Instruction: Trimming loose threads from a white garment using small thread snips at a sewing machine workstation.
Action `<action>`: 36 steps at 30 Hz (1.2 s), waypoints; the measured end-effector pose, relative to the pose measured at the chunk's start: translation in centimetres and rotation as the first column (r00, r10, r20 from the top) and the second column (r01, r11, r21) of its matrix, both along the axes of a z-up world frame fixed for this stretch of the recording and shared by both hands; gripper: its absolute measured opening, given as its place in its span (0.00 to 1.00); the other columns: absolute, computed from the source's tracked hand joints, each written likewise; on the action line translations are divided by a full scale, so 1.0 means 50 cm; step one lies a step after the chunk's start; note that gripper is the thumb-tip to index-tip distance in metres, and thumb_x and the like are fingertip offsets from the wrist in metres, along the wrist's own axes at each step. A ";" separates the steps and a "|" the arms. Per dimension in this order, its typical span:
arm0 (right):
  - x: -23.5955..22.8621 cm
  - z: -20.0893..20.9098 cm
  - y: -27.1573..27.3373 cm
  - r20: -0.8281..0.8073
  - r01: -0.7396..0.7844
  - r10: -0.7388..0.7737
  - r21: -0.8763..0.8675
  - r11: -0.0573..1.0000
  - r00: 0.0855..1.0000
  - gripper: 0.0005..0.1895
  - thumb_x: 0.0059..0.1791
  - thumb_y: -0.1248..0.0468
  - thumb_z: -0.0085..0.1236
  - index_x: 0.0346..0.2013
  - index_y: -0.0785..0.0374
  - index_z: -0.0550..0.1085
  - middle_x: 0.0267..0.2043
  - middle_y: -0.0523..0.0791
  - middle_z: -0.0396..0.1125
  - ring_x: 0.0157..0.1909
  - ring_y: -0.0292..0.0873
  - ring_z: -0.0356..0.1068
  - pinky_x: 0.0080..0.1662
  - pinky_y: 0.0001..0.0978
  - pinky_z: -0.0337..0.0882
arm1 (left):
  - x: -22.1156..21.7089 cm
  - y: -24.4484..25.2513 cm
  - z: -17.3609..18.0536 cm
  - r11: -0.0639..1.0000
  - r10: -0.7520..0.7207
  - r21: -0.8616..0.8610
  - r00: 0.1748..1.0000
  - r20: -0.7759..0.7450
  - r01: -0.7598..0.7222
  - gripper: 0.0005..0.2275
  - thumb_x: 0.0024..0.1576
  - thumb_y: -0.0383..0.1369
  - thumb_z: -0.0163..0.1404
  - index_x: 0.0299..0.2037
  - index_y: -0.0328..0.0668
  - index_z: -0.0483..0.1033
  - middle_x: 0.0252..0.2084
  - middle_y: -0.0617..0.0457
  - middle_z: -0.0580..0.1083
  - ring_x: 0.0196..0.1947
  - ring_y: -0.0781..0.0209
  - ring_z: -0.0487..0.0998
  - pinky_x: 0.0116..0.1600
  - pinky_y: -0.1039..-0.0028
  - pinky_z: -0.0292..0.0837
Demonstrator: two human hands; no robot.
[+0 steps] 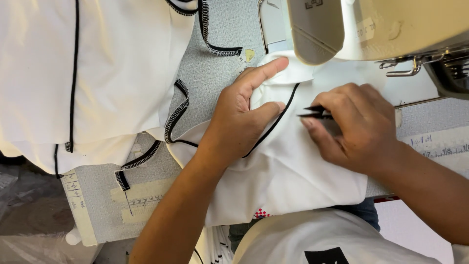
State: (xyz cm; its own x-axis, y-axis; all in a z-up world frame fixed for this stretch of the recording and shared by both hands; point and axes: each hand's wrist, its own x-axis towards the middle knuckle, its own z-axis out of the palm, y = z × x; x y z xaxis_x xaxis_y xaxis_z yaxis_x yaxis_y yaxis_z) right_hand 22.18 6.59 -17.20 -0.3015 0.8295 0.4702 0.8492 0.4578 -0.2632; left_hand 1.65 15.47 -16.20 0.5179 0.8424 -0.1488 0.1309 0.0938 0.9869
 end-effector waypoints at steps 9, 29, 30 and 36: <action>-0.040 0.044 -0.026 -0.343 -0.015 -0.058 -0.205 0.979 0.938 0.05 0.56 0.67 0.53 0.43 0.63 0.76 0.30 0.43 0.66 0.22 0.35 0.55 0.31 0.25 0.57 | 0.014 -0.050 0.068 0.978 0.099 0.198 0.982 -0.163 -0.066 0.27 0.56 0.31 0.48 0.69 0.43 0.65 0.44 0.56 0.67 0.37 0.65 0.68 0.49 0.77 0.67; -0.028 0.024 -0.022 -0.220 0.016 -0.022 -0.028 0.999 0.975 0.06 0.56 0.73 0.50 0.35 0.66 0.73 0.28 0.45 0.64 0.25 0.42 0.58 0.31 0.33 0.58 | 0.037 -0.082 0.053 0.953 0.119 0.298 0.969 -0.218 -0.050 0.26 0.61 0.31 0.46 0.72 0.46 0.59 0.48 0.50 0.65 0.29 0.63 0.63 0.43 0.71 0.68; -0.027 0.029 -0.024 -0.267 0.021 -0.044 -0.086 0.996 0.963 0.06 0.55 0.74 0.51 0.36 0.65 0.74 0.28 0.44 0.64 0.24 0.40 0.56 0.30 0.30 0.56 | 0.036 -0.075 0.059 0.974 0.140 0.206 0.967 -0.215 -0.095 0.28 0.57 0.34 0.48 0.72 0.50 0.62 0.41 0.55 0.64 0.29 0.65 0.61 0.42 0.76 0.65; -0.030 0.043 -0.023 -0.387 -0.006 -0.051 -0.144 0.990 0.921 0.08 0.54 0.76 0.50 0.31 0.65 0.72 0.25 0.43 0.62 0.22 0.36 0.50 0.30 0.28 0.49 | 0.021 -0.054 0.048 0.993 0.117 0.041 0.990 -0.072 -0.115 0.29 0.52 0.26 0.44 0.69 0.44 0.65 0.54 0.55 0.71 0.57 0.65 0.73 0.65 0.79 0.63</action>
State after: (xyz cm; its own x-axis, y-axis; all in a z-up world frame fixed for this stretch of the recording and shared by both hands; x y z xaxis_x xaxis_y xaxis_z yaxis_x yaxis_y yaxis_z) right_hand 20.67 5.45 -15.03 -0.0986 0.8996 0.4254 0.6765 0.3741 -0.6344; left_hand 2.72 12.77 -13.77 0.4050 0.9018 -0.1507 0.1938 0.0763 0.9781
